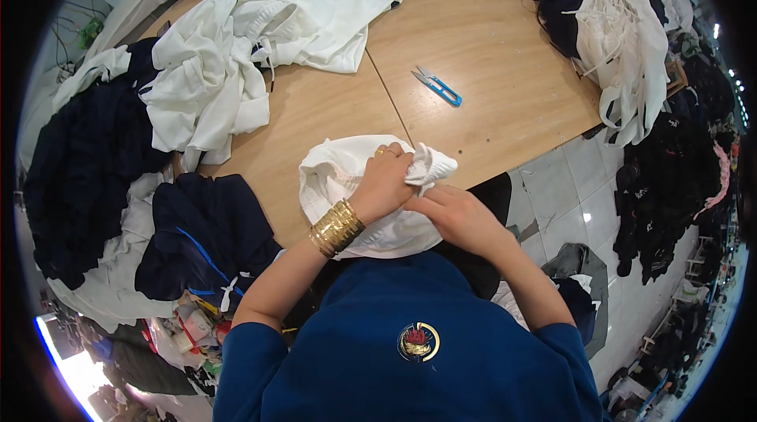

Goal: Trimming loose threads from white shorts using thread nippers in a garment workshop.

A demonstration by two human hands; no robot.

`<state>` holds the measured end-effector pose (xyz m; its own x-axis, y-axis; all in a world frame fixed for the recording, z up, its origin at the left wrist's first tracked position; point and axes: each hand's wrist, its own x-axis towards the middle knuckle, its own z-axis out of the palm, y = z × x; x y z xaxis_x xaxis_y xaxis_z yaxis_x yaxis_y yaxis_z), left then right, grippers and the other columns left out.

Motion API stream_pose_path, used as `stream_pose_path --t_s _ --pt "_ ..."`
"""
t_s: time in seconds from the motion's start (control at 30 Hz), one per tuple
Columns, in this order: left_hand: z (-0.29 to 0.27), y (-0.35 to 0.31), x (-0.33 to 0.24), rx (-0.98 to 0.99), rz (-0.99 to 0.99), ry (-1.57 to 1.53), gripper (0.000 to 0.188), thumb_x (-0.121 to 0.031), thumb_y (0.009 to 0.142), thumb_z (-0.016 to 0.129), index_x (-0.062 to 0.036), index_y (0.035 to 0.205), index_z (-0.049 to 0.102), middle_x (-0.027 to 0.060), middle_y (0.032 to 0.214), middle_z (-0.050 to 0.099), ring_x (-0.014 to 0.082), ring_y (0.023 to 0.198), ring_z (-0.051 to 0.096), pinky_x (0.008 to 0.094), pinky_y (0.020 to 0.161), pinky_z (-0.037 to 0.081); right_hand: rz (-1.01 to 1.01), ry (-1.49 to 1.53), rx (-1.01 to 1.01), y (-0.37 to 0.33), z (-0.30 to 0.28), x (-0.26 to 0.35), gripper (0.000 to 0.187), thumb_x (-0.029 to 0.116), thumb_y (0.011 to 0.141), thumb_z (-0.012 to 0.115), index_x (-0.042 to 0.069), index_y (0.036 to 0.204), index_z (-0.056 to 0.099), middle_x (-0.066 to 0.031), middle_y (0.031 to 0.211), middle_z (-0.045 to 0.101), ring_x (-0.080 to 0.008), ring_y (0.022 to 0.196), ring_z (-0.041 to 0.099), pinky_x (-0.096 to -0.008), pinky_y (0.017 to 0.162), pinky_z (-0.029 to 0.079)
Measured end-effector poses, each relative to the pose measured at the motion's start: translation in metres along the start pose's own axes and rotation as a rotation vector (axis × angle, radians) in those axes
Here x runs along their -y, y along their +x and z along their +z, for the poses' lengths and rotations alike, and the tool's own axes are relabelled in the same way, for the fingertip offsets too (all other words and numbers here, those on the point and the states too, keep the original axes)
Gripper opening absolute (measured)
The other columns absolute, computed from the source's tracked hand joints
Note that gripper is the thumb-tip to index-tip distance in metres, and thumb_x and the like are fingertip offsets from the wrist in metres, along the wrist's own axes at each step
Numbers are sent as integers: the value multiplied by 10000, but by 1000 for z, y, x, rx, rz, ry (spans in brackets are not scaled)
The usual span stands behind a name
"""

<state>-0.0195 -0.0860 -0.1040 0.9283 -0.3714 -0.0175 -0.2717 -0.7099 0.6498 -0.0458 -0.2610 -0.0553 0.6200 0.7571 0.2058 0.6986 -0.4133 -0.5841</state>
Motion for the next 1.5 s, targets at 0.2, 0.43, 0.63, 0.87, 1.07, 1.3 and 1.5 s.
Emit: stream_pose_path --t_s 0.2,0.43,0.63,0.87,1.07,1.3,1.5 --pt "18 -1 -7 111 113 162 335 -221 691 687 -11 930 582 155 988 519 327 970 473 431 814 392 33 -81 37 -9 -7 -15 211 21 741 533 57 950 533 -72 790 535 -234 798 555 -337 718 459" --pt "21 -1 -7 230 209 119 315 -202 675 692 -35 921 588 155 960 531 334 951 488 429 794 405 -160 -290 -133 0 -12 -13 156 82 715 597 68 843 510 -47 820 519 -227 842 530 -329 744 440" --pt "-22 23 6 708 1 -504 289 -113 785 613 -19 1056 580 106 1036 559 195 1007 511 313 872 397 -36 -94 -160 -7 -5 -24 212 101 674 692 63 779 512 -60 791 519 -238 800 534 -335 723 444" --pt "-26 36 16 699 -120 -817 274 -81 842 552 -3 1098 611 71 1027 636 134 942 579 268 815 444 -9 -13 -160 -8 4 -28 189 155 755 670 55 781 512 -65 775 524 -247 781 539 -343 712 452" --pt "-41 48 -4 306 311 181 148 -65 800 548 -2 885 651 159 812 643 270 785 622 347 711 478 20 -2 -121 -10 13 -32 180 166 770 651 56 785 510 -69 741 525 -240 732 545 -339 669 457" --pt "-25 50 9 347 270 53 161 -66 783 573 -26 929 629 138 868 622 291 823 599 379 738 467 20 -73 -237 -18 29 -34 166 144 763 654 62 783 510 -69 719 515 -239 710 536 -338 645 448" --pt "2 54 11 224 469 147 171 -87 749 646 -77 917 615 70 1000 557 250 947 543 361 798 442 46 -129 -354 -28 45 -36 161 129 746 668 69 772 521 -66 717 513 -240 703 527 -334 639 446"
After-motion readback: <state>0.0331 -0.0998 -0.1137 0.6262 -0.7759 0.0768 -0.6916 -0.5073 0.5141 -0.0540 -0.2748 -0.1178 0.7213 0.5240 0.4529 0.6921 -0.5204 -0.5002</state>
